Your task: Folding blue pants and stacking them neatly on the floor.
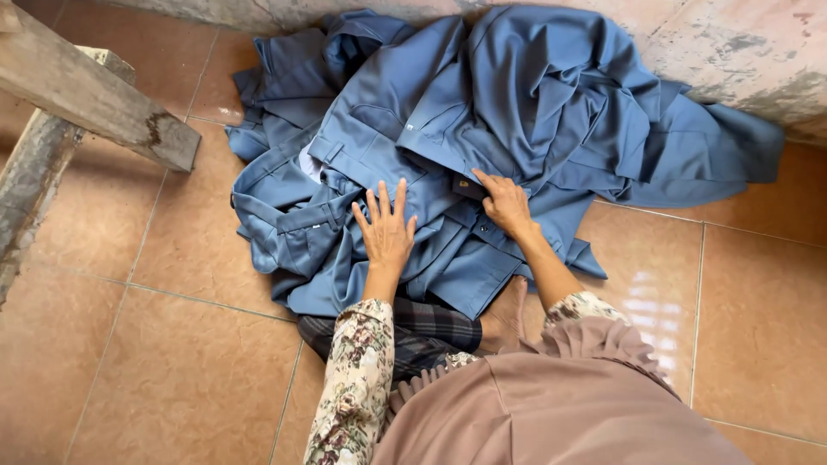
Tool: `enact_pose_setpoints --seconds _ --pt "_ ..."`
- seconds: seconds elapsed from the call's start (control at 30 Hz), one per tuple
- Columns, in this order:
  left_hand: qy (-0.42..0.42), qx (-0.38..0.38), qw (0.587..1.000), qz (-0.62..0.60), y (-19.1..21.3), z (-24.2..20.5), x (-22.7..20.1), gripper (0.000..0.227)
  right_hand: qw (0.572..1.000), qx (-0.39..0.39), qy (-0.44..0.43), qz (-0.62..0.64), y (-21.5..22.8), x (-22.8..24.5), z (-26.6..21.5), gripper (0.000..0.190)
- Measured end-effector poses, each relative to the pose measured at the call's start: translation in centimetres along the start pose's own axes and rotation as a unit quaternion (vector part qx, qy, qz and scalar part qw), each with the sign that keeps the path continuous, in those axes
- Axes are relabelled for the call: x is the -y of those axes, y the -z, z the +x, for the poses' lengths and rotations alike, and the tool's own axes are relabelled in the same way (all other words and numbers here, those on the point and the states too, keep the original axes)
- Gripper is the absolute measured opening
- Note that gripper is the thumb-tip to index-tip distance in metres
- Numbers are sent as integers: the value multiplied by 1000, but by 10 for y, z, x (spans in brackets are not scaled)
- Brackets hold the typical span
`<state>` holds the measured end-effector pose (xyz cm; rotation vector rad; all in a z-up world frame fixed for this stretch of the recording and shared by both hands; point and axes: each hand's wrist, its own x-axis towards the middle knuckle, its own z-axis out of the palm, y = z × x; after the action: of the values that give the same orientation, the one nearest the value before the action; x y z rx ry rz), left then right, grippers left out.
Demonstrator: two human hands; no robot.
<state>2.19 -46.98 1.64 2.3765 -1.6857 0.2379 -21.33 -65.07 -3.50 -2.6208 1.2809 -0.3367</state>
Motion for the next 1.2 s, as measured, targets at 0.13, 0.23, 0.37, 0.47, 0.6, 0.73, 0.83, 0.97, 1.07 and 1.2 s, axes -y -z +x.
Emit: enact_pose_setpoints --seconds 0.13,0.23,0.37,0.47,0.6,0.73,0.83,0.97,1.07,1.2 --pt "28 27 998 -40 15 20 -2 97 992 82 3 93 89 46 -34 65" --pt "7 62 992 -111 19 22 2 113 979 169 45 105 150 76 -56 59" --pt "-2 135 962 -239 -7 4 9 72 985 122 87 85 192 87 -56 51" --pt "58 186 921 -338 21 -11 10 64 992 -19 124 -16 201 90 -30 49" --pt "158 187 810 -533 108 -19 7 58 927 -242 232 -167 206 132 36 51" --pt "215 197 565 -772 122 -46 38 74 892 -262 322 -180 232 227 71 29" --pt "214 208 454 -840 105 -93 77 39 833 -333 416 -146 198 275 97 9" --pt "339 196 431 -813 83 -168 110 31 845 -307 436 -46 151 303 100 16" --pt "420 185 443 -770 69 -207 117 35 879 -242 411 13 130 297 83 30" --pt "455 81 556 -691 43 -227 113 47 905 -200 372 43 82 255 54 23"
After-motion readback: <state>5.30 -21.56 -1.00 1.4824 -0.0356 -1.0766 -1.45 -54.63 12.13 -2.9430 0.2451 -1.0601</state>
